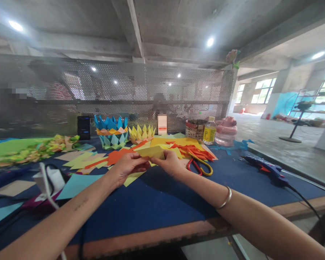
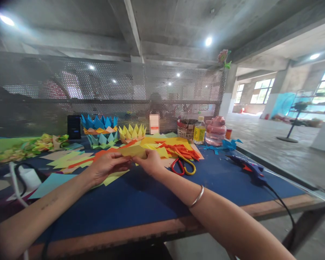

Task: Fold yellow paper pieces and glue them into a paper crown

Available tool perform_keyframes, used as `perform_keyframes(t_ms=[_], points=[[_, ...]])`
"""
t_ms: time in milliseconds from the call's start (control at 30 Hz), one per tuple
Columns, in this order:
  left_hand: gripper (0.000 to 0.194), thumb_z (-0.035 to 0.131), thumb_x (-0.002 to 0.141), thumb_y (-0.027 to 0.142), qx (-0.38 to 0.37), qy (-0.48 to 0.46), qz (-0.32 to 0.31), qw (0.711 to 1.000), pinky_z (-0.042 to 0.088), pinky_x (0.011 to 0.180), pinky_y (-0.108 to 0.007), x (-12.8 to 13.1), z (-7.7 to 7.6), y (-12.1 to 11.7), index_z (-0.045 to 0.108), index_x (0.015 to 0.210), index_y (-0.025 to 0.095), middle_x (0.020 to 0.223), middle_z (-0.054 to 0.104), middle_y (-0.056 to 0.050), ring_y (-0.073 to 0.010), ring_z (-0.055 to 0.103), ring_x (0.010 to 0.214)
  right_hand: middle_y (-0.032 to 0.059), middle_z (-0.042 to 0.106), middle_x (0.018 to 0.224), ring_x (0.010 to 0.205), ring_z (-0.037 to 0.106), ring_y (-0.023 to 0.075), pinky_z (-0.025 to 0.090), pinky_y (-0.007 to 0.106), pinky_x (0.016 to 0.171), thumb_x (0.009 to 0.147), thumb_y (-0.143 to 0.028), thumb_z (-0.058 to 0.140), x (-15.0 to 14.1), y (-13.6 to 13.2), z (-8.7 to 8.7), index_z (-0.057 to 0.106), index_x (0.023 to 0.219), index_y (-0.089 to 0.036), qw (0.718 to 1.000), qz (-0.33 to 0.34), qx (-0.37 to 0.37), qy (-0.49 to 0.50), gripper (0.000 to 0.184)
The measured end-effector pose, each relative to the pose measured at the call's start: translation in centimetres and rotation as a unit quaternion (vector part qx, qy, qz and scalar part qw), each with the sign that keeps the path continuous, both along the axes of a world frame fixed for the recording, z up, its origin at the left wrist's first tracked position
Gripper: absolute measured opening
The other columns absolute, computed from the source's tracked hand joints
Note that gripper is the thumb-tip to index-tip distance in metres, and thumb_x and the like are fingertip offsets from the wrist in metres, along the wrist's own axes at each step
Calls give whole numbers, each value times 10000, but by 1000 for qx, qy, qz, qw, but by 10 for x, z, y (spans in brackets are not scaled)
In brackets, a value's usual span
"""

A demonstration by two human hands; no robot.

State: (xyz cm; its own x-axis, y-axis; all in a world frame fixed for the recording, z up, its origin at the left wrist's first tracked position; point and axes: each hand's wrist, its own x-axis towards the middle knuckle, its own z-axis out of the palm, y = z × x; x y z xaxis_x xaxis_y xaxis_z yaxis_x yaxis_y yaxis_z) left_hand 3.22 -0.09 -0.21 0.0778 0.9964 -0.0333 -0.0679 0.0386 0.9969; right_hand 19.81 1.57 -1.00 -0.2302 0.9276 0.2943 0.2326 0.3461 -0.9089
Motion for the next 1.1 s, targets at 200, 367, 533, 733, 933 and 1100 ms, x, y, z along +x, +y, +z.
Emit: perform_keyframes(t_ms=[200, 367, 533, 733, 933, 1100], points=[[180, 784, 619, 257, 24, 27, -8, 999, 533, 575, -202, -2, -1, 1, 707, 706, 119, 660, 706, -60, -131, 652, 586, 37, 699, 853, 731, 622, 155, 470, 235, 653, 663, -301, 704, -1, -2, -1, 668, 919, -137, 996, 53, -23, 67, 306], [183, 797, 594, 251, 26, 20, -4, 999, 535, 583, -210, -2, 0, 0, 706, 689, 123, 640, 704, -57, -136, 653, 580, 46, 703, 872, 727, 627, 151, 474, 237, 648, 655, -256, 711, -2, 0, -1, 656, 930, -134, 995, 48, -38, 75, 305], [118, 759, 655, 203, 14, 13, 6, 1000, 532, 569, -199, -3, 4, -1, 702, 685, 104, 658, 717, -80, -145, 667, 598, 33, 697, 840, 738, 630, 157, 477, 233, 644, 633, -282, 741, -1, 2, 0, 651, 910, -150, 996, 43, -34, 65, 320], [184, 602, 800, 125, -2, 16, 7, 1000, 533, 571, -193, -1, 7, -2, 693, 644, 89, 650, 721, -90, -134, 672, 579, 33, 691, 847, 776, 635, 165, 492, 250, 686, 632, -322, 752, -2, 5, -1, 636, 911, -146, 997, 62, -2, 47, 349], [135, 616, 786, 108, 6, 27, 13, 1000, 530, 565, -185, -2, 7, -1, 700, 682, 94, 648, 723, -76, -134, 677, 580, 66, 694, 864, 771, 641, 183, 499, 255, 637, 664, -305, 728, -2, 9, -3, 629, 923, -126, 999, -2, 16, -31, 330], [105, 644, 761, 112, 7, 26, 23, 999, 527, 546, -185, -4, 4, 1, 688, 668, 89, 624, 716, -77, -128, 662, 546, 50, 697, 893, 803, 649, 177, 508, 257, 688, 688, -208, 699, -4, 12, -6, 613, 997, -137, 999, 25, 44, -19, 329]])
